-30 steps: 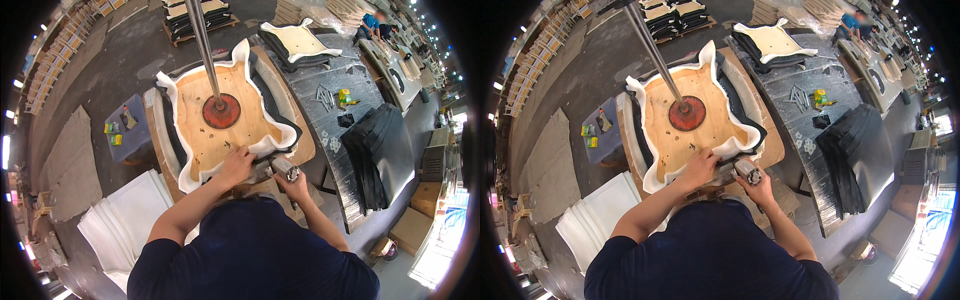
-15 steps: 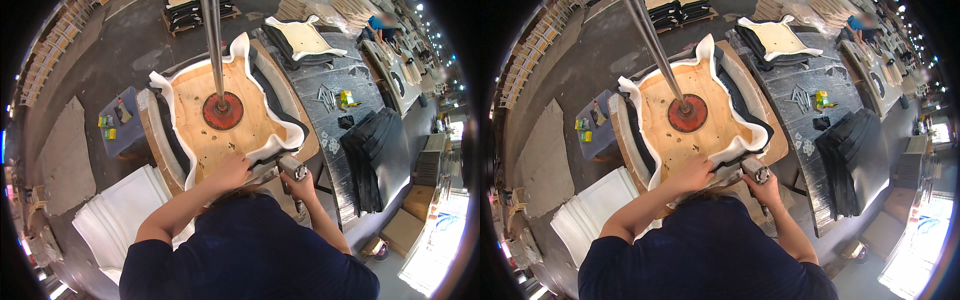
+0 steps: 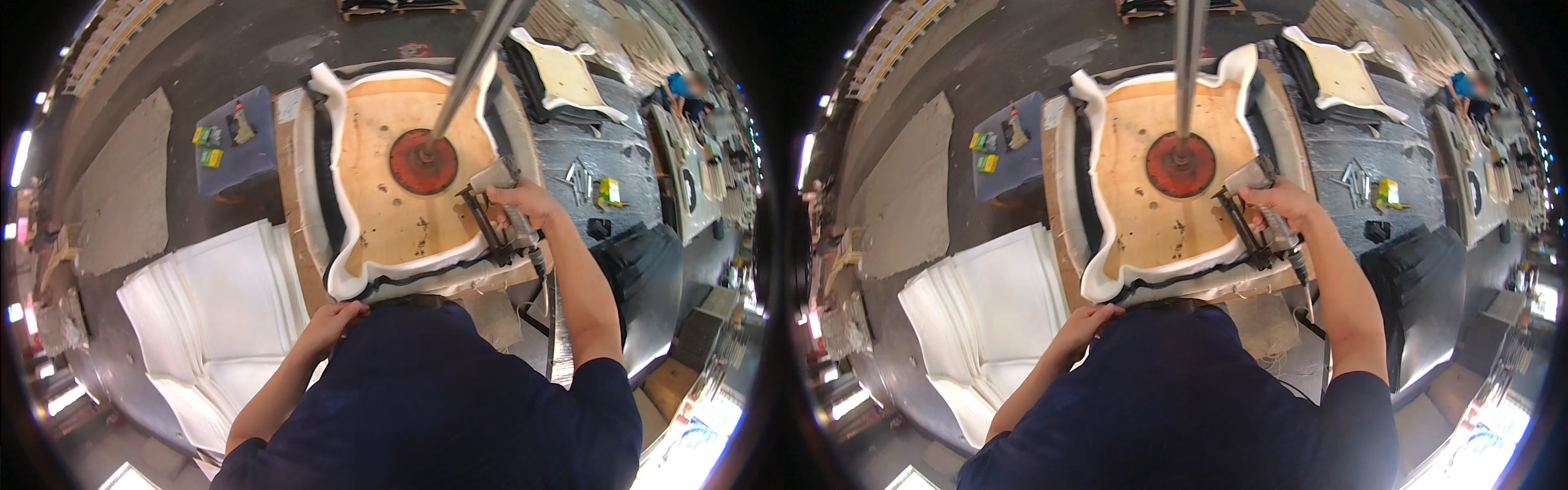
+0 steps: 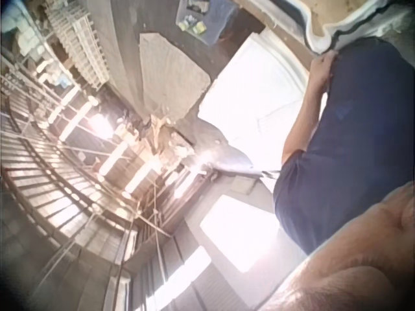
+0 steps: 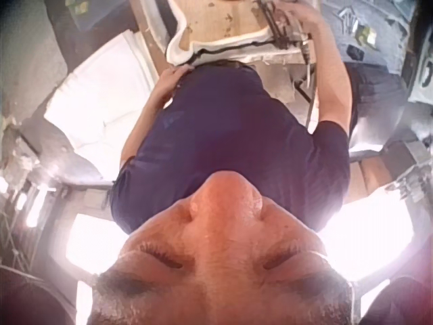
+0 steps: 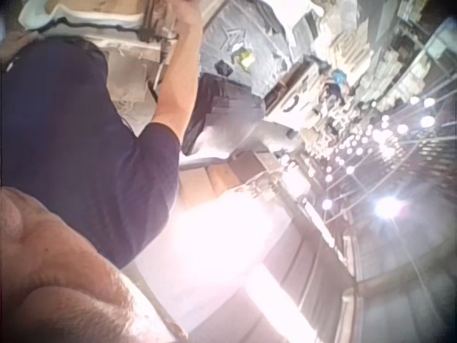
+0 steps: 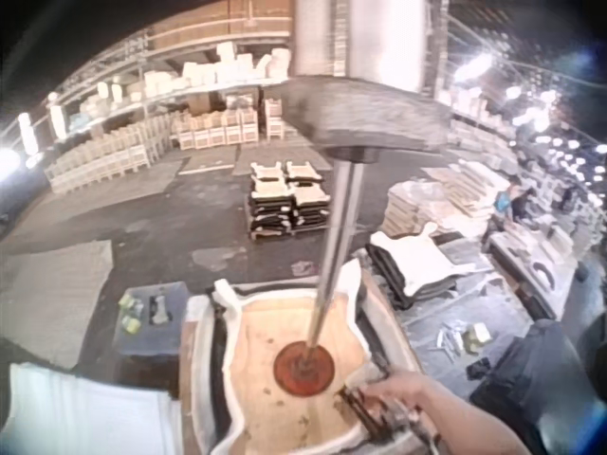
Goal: The person staples black fabric to the underside of a wooden chair seat using a pneumatic staple gun. After finishing one seat, they place it aside, pick up a new white foam pad, and position it on the next wooden seat base to begin the next cycle.
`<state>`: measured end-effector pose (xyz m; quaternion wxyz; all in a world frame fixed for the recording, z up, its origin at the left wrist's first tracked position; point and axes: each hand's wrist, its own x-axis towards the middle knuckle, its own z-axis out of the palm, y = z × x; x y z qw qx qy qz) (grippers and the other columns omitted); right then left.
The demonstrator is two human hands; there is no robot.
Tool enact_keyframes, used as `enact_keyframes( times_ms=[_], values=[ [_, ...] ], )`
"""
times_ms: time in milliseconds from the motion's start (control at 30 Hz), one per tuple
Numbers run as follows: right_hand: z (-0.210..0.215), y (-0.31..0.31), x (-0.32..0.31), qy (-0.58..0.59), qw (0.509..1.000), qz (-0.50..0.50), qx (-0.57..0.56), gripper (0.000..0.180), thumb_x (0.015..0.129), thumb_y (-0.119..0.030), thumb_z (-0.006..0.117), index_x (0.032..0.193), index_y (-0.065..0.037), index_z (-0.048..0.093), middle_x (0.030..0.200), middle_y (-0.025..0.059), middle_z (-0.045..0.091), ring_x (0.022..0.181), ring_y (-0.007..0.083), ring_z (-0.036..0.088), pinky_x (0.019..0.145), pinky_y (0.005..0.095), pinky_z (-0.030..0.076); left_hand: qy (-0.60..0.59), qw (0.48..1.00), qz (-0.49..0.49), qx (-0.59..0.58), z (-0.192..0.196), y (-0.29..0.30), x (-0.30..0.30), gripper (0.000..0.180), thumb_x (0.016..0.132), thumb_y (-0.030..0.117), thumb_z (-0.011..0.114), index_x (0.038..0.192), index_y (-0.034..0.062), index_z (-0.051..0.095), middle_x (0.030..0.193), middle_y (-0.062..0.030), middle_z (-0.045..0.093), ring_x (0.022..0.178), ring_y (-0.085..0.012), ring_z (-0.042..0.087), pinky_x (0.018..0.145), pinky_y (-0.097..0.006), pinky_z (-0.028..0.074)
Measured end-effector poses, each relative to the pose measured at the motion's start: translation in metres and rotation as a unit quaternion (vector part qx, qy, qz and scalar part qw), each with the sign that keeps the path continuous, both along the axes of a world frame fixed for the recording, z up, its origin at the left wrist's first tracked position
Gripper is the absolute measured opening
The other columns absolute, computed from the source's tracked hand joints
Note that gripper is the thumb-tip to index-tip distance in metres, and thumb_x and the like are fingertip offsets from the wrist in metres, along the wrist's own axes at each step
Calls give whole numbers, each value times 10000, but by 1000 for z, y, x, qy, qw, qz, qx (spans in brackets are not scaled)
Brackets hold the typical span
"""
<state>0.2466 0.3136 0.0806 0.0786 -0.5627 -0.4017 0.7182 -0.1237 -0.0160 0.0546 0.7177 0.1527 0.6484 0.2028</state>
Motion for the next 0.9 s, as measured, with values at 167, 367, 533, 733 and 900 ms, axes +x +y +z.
enact_keyframes(
  times_ms=[167,367,533,733,900],
  values=[
    [-22,31,-9,-24,999,43,-7,542,895,-393,972,1265,-76,736,981,40,725,739,172,714,650,374,627,-91,969,221,-61,-20,-10,6,421,1107,436,707,1222,32,746,1128,-33,805,880,-92,695,711,-255,461],
    [-19,32,-2,-271,911,170,261,540,945,-456,887,1238,-24,748,1029,125,774,889,294,768,823,466,632,-20,970,235,-50,-11,1,21,426,1106,429,715,1219,19,726,1074,-58,795,773,-123,698,688,-272,504],
    [1,-33,-30,-257,786,163,538,294,1004,-332,769,1166,-87,770,1097,178,770,1037,404,764,899,506,601,-68,977,192,-67,-20,9,22,458,1118,469,682,1256,34,726,1051,-50,799,753,-110,692,611,-272,489],
    [-36,-142,-77,-46,723,455,518,173,934,-234,802,1029,-96,762,991,112,727,1000,347,730,838,455,600,-172,975,125,-65,-31,30,38,389,1148,406,654,1279,53,751,987,-41,792,807,-90,718,636,-248,550],
    [-58,-148,-87,-71,669,464,576,150,899,-235,810,972,-116,755,939,77,714,941,324,717,813,442,599,39,998,5,58,0,46,63,287,1102,281,720,1278,58,765,1112,-82,734,834,-152,721,672,-301,573]
  ],
)
